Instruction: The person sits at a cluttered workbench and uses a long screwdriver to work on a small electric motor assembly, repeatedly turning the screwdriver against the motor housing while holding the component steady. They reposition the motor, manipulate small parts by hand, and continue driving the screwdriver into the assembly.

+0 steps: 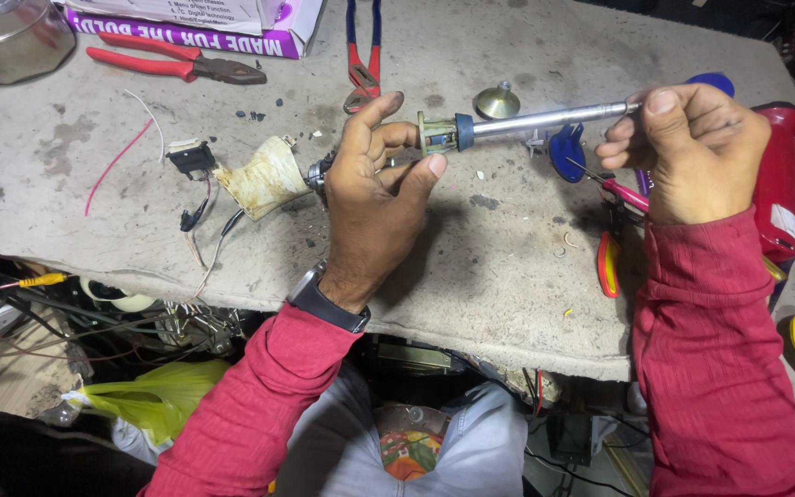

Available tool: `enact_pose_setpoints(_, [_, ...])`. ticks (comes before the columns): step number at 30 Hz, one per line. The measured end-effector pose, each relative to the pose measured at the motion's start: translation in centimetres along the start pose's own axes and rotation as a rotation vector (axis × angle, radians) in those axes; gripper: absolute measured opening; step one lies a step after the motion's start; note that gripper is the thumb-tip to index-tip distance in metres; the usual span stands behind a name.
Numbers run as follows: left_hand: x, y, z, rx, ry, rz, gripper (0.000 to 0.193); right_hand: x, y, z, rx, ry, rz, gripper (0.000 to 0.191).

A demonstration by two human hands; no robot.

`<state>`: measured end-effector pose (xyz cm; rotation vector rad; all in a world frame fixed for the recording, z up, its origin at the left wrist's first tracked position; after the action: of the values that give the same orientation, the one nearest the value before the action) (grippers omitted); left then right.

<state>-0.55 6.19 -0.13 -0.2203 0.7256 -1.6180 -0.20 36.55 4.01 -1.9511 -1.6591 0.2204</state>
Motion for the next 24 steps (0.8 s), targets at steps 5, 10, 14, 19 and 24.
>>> enact_pose_setpoints(5, [-0.05,0.00,0.33,-0.012,-0.045,-0.005,0.063,0.38,0.13,0.62,-0.030,0.071,0.033,0.040])
enact_pose_setpoints(10, [-0.11,0.03,0.23,-0.003,-0.041,-0.017,0.062,0.24,0.17,0.32,-0.022,0.080,0.042,0.040])
enact_pose_setpoints(14, [-0.10,0.11,0.18,-0.007,-0.028,-0.023,0.061,0.22,0.24,0.20,-0.016,0.104,0.047,0.039])
enact_pose_setpoints(19, [-0.18,0.07,0.26,-0.024,-0.044,-0.027,0.058,0.09,0.20,0.16,-0.003,0.093,0.018,0.038])
enact_pose_setpoints(24, [-0.22,-0.03,0.55,-0.052,-0.142,-0.042,0.056,-0.27,0.19,-0.21,0.030,0.061,-0.040,0.033])
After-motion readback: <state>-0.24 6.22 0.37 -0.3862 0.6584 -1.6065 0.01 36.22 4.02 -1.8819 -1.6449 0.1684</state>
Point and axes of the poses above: each hand's wrist, its own y-axis away from the middle knuckle, its own x-axis out of the back of the hand, z = x × y, the point moved 10 cm from there along -y, towards the middle knuckle, and after that the axes turned 9 degrees about y, right-handed, at the moved point
